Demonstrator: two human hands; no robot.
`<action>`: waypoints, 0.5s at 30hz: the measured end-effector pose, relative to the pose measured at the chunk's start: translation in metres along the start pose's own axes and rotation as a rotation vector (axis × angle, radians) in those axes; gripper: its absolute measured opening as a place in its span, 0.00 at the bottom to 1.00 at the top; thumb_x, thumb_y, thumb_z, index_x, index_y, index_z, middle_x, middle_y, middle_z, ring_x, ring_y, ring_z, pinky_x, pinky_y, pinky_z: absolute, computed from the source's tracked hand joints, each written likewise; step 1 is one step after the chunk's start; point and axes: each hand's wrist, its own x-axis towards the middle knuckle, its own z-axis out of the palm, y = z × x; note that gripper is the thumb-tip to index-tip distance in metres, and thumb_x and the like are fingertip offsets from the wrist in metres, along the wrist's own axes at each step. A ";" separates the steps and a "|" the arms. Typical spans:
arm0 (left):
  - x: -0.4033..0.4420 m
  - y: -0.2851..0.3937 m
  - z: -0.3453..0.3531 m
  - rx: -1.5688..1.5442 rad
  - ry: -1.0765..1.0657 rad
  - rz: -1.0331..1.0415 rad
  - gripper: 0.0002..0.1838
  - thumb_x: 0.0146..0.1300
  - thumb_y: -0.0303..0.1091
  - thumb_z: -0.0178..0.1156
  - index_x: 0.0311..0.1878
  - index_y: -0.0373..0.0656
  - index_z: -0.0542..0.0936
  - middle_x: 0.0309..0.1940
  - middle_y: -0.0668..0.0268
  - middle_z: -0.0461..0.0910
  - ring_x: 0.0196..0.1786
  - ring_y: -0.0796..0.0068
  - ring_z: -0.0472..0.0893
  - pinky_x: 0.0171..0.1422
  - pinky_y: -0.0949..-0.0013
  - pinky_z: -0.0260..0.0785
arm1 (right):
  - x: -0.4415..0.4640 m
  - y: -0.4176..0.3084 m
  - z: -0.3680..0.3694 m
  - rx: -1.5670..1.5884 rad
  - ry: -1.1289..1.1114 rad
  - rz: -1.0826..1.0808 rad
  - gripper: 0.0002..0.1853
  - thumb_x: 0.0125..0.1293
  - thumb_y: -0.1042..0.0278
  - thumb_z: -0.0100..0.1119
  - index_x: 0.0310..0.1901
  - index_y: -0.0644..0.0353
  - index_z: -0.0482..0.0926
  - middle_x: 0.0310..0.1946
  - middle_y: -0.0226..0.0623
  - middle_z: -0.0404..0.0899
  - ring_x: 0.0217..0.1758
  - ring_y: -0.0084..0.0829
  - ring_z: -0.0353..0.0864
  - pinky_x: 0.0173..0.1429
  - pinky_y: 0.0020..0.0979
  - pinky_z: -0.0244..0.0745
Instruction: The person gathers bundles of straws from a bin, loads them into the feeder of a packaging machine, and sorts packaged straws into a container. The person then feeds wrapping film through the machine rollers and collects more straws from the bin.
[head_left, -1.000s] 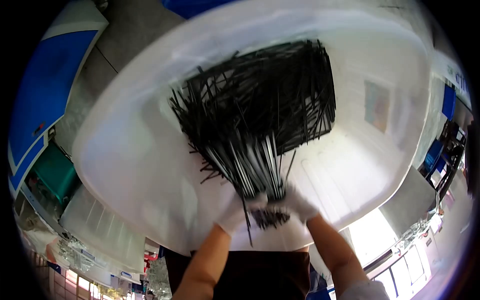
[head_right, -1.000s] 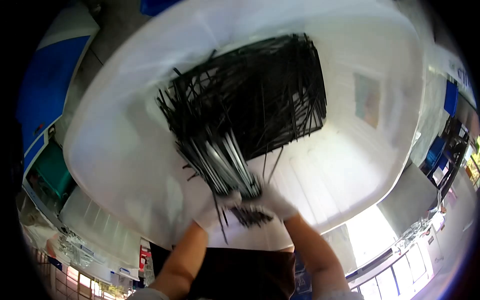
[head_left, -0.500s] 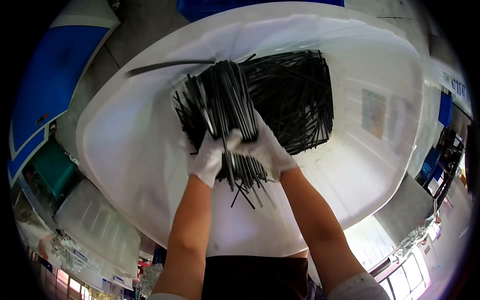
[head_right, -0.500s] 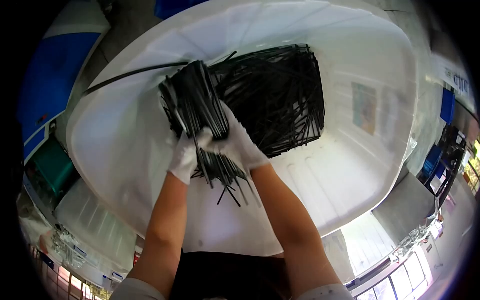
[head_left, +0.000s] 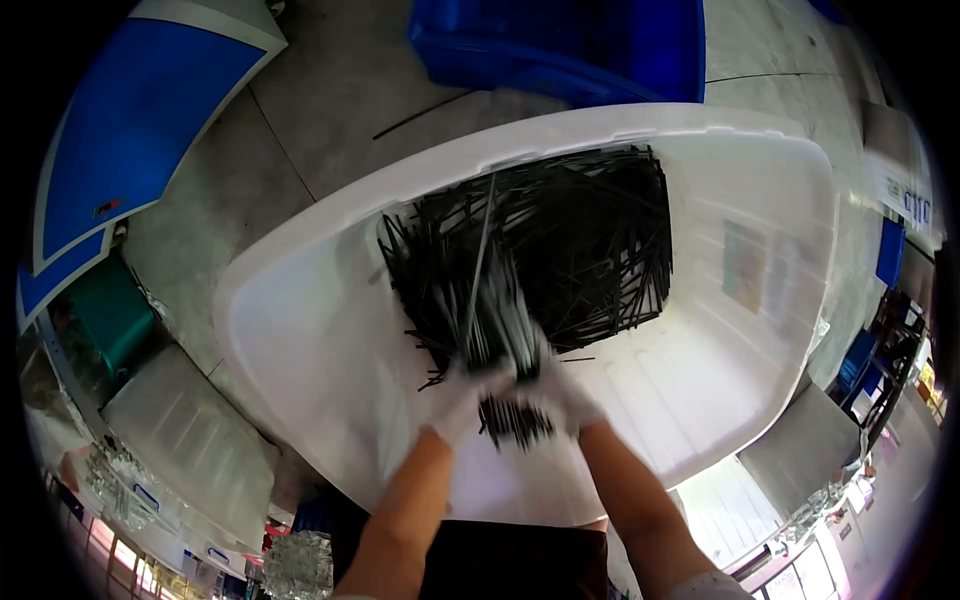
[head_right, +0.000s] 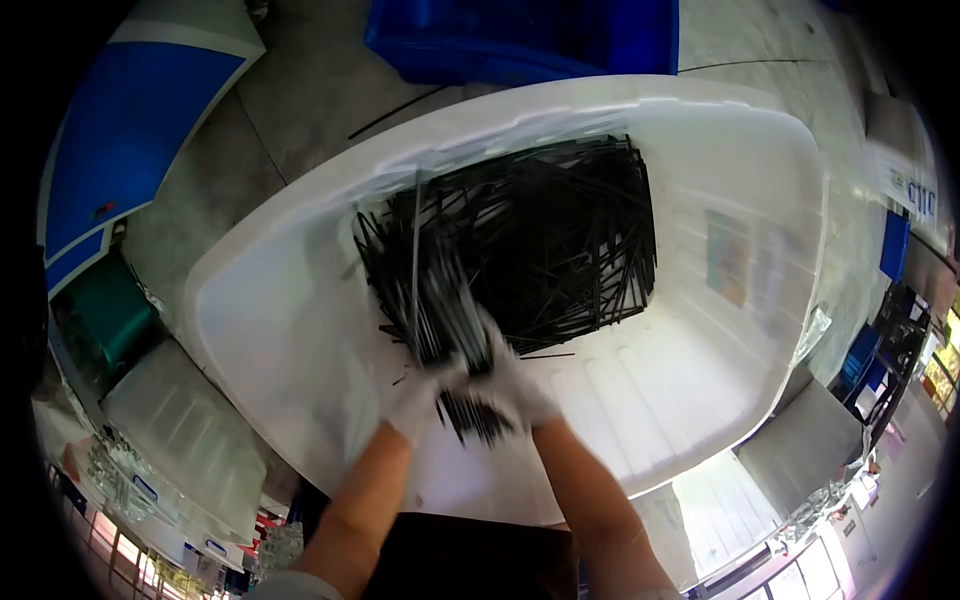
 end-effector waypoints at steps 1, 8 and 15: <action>0.047 0.019 -0.015 0.015 -0.184 0.106 0.31 0.49 0.34 0.71 0.57 0.41 0.72 0.44 0.66 0.79 0.44 0.74 0.79 0.48 0.70 0.74 | 0.038 -0.025 -0.004 -0.087 0.004 -0.022 0.56 0.38 0.70 0.78 0.70 0.58 0.52 0.57 0.37 0.72 0.59 0.31 0.71 0.63 0.31 0.68; 0.062 0.057 0.014 0.063 -0.400 0.163 0.21 0.46 0.30 0.73 0.43 0.40 0.77 0.32 0.67 0.81 0.29 0.75 0.80 0.40 0.69 0.76 | 0.082 0.022 -0.020 0.283 0.081 -0.219 0.50 0.40 0.74 0.77 0.67 0.55 0.59 0.53 0.35 0.73 0.57 0.27 0.72 0.58 0.27 0.74; -0.097 -0.062 -0.009 -0.065 -0.137 -0.543 0.29 0.55 0.30 0.67 0.59 0.35 0.70 0.49 0.61 0.77 0.53 0.69 0.76 0.60 0.68 0.68 | -0.139 0.023 0.006 0.177 0.044 0.429 0.44 0.47 0.82 0.69 0.67 0.59 0.58 0.57 0.37 0.70 0.60 0.32 0.70 0.61 0.32 0.71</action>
